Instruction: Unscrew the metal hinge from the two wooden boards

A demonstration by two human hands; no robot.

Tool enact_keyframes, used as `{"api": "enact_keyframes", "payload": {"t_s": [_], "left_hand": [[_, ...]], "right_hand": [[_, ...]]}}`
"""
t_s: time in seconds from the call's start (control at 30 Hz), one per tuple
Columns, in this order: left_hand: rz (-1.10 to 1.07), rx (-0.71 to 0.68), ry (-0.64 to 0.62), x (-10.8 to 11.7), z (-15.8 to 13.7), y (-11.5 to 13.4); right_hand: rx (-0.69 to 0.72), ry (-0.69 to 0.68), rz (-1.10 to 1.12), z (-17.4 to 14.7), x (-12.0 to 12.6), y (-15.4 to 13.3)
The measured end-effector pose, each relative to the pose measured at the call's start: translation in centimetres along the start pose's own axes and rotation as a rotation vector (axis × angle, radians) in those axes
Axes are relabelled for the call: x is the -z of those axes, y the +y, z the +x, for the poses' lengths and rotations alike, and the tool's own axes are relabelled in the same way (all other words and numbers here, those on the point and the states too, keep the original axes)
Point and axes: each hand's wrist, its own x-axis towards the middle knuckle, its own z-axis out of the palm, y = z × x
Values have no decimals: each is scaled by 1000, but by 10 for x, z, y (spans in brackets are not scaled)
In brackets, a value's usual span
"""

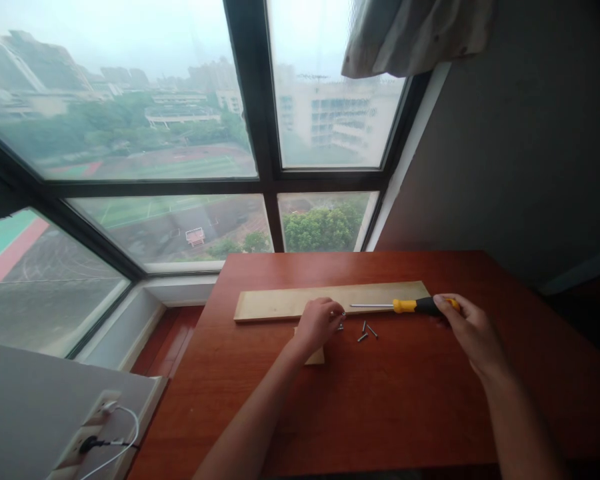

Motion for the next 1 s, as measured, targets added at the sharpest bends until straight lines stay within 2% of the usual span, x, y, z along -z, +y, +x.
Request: {"api": "enact_keyframes", "payload": {"t_s": [0.27, 0.37, 0.57, 0.77, 1.0], "left_hand": [[241, -31, -148, -20, 1, 24], [293, -41, -169, -26, 3, 30], [332, -29, -204, -30, 1, 35], [288, -15, -124, -14, -12, 32], [255, 91, 20, 18, -35, 9]], "right_hand": [[-215, -65, 314, -21, -15, 35], [-260, -78, 426, -26, -20, 46], [-379, -89, 789, -30, -24, 59], [-499, -248, 957, -39, -31, 61], [-467, -525, 977, -47, -45, 51]]}}
